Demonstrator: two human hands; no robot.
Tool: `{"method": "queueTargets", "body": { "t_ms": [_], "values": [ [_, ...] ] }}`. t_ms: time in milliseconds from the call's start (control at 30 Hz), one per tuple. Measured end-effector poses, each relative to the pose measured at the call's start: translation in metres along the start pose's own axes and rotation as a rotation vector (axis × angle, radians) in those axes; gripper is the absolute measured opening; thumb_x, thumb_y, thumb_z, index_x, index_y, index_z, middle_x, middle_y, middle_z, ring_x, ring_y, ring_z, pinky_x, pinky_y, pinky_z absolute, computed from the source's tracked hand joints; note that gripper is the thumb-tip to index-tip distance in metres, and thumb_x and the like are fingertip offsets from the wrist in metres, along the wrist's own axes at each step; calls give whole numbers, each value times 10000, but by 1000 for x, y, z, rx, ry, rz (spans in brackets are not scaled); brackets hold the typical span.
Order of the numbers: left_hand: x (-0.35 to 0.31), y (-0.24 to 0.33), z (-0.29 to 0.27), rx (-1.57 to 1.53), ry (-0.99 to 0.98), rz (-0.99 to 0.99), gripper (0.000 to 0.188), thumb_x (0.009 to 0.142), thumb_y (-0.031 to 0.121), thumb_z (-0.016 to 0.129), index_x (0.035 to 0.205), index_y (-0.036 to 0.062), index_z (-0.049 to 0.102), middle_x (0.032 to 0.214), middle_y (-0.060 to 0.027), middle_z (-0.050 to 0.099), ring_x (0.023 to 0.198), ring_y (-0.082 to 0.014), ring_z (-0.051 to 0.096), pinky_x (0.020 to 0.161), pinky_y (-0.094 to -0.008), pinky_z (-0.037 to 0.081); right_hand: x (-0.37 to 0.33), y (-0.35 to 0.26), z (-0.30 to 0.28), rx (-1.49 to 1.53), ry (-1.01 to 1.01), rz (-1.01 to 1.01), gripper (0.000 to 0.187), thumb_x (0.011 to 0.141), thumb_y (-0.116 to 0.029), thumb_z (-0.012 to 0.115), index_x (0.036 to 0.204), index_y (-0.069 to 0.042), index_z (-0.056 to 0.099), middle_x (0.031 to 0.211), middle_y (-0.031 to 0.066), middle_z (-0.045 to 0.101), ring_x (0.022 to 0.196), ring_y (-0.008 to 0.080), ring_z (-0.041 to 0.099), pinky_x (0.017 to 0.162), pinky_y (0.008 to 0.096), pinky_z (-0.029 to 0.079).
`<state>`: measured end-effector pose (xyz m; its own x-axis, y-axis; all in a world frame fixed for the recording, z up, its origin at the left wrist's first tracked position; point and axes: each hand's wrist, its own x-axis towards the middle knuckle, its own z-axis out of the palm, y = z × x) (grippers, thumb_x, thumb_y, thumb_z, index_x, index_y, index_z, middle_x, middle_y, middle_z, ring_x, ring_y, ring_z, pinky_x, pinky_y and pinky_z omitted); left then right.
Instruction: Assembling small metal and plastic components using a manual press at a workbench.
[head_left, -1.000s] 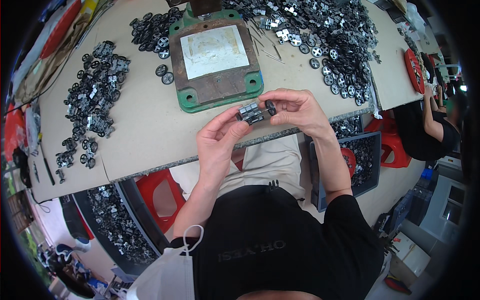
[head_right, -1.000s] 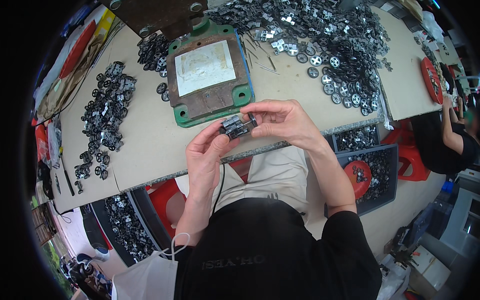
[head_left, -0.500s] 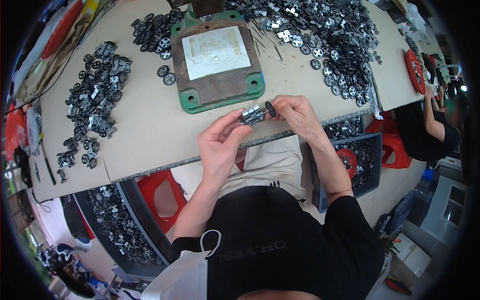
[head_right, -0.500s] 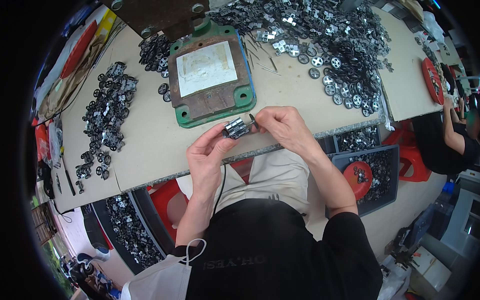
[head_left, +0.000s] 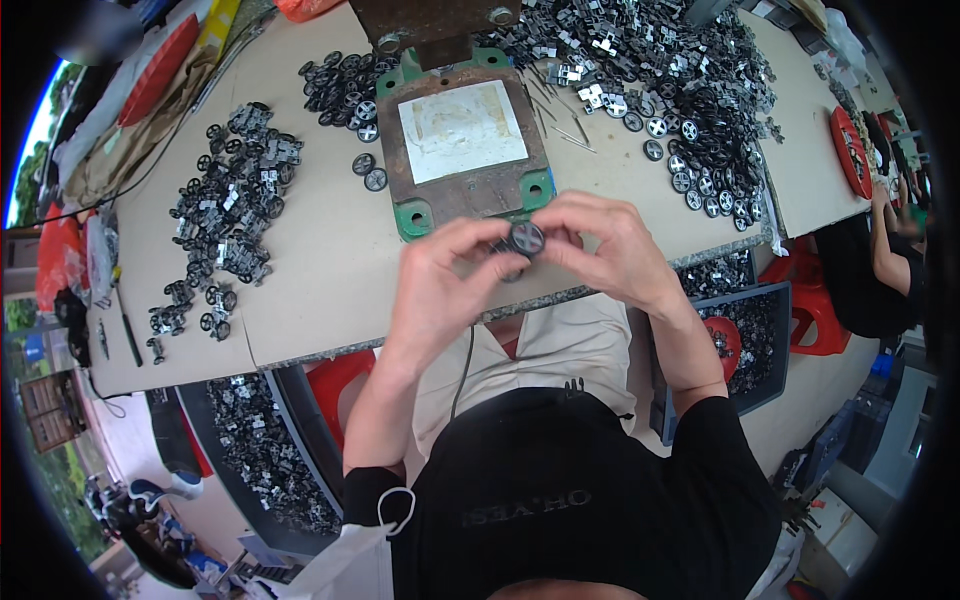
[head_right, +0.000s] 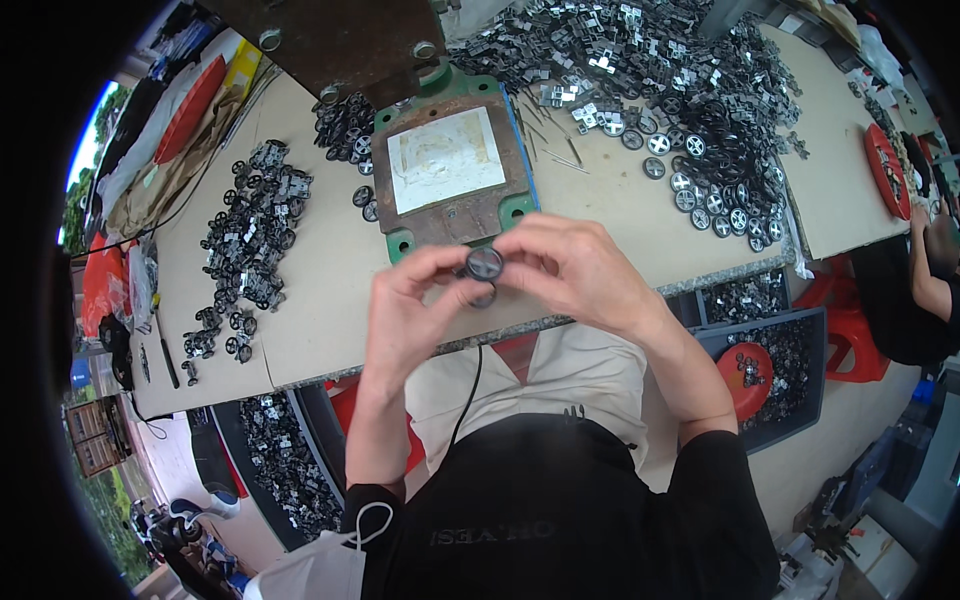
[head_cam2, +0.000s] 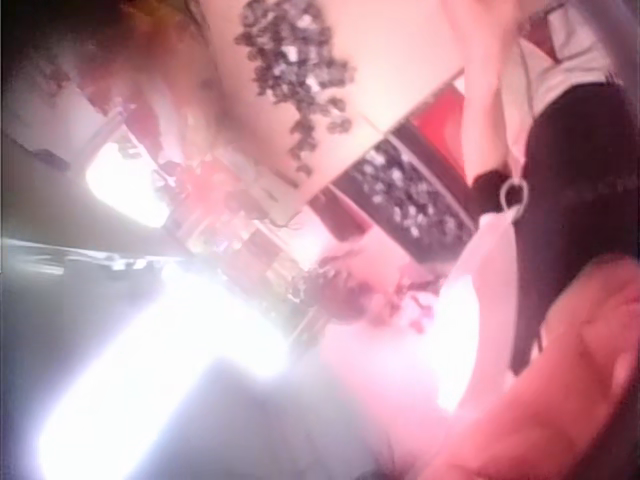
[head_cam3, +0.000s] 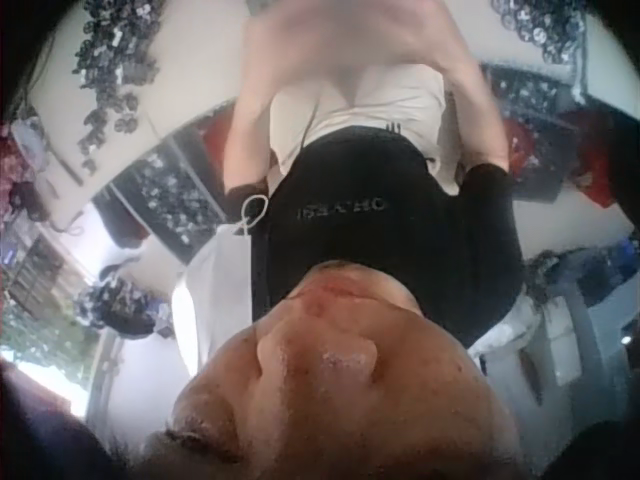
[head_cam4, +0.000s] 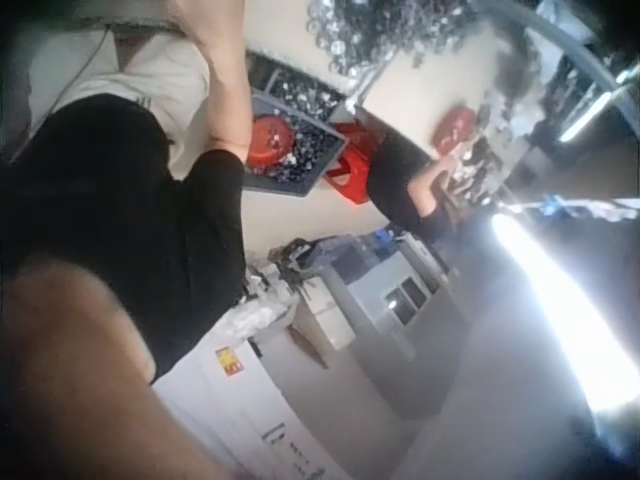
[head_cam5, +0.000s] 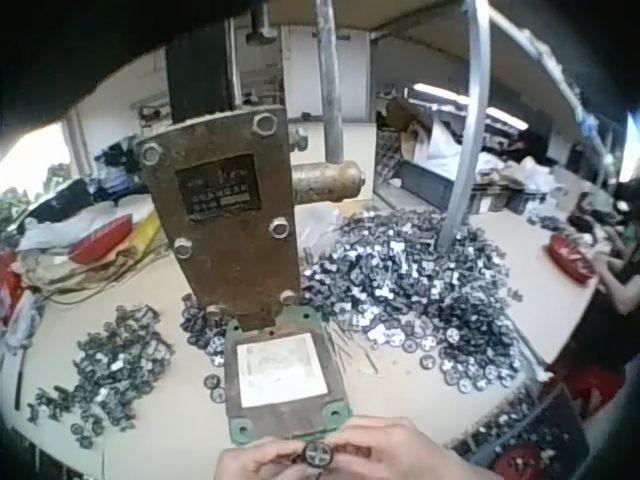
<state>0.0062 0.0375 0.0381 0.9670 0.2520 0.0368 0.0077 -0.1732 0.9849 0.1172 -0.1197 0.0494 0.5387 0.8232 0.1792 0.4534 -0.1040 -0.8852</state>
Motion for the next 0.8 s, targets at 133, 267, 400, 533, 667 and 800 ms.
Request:
{"method": "queueTargets", "body": {
  "t_ms": [133, 267, 400, 533, 667, 800],
  "values": [
    [43, 5, -21, -54, 284, 36, 199, 730, -3, 654, 925, -37, 631, 824, -59, 643, 730, -92, 585, 665, -219, 462, 5, 5, -2, -16, 206, 17, 233, 753, -84, 662, 971, -17, 614, 772, 58, 598, 613, 106, 530, 552, 228, 425],
    [84, -9, -36, -2, 414, 116, 200, 720, 58, 674, 899, -29, 650, 780, -48, 650, 664, -78, 564, 613, -212, 443, -3, 16, -3, -30, 189, 46, 213, 760, -88, 657, 956, -14, 620, 784, 59, 610, 628, 100, 540, 559, 224, 429],
    [95, -24, -33, -74, 417, 133, 201, 725, 86, 683, 895, -20, 660, 785, -49, 647, 667, -85, 560, 605, -214, 433, -13, 20, -9, -59, 168, 119, 187, 769, -78, 645, 941, -7, 629, 772, 54, 607, 642, 97, 538, 573, 220, 425],
    [99, -35, -32, 62, 458, 101, 219, 711, 122, 699, 893, 2, 673, 850, -65, 618, 690, -108, 555, 623, -233, 433, -19, 28, -16, -88, 195, 141, 176, 779, -106, 644, 924, -6, 630, 778, 54, 611, 611, 97, 518, 542, 222, 411],
    [100, -36, -31, 83, 480, 92, 227, 701, 131, 701, 897, 18, 681, 882, -71, 590, 709, -119, 544, 655, -244, 433, -22, 29, -18, -84, 205, 156, 177, 782, -108, 642, 926, -5, 631, 773, 51, 609, 597, 96, 500, 537, 223, 406],
    [96, -33, -30, 66, 479, 72, 221, 702, 130, 697, 896, 26, 684, 873, -76, 595, 726, -123, 545, 661, -250, 433, -23, 28, -17, -94, 208, 143, 178, 784, -109, 641, 930, -7, 631, 767, 50, 605, 586, 92, 489, 534, 222, 402]
  ]
}}
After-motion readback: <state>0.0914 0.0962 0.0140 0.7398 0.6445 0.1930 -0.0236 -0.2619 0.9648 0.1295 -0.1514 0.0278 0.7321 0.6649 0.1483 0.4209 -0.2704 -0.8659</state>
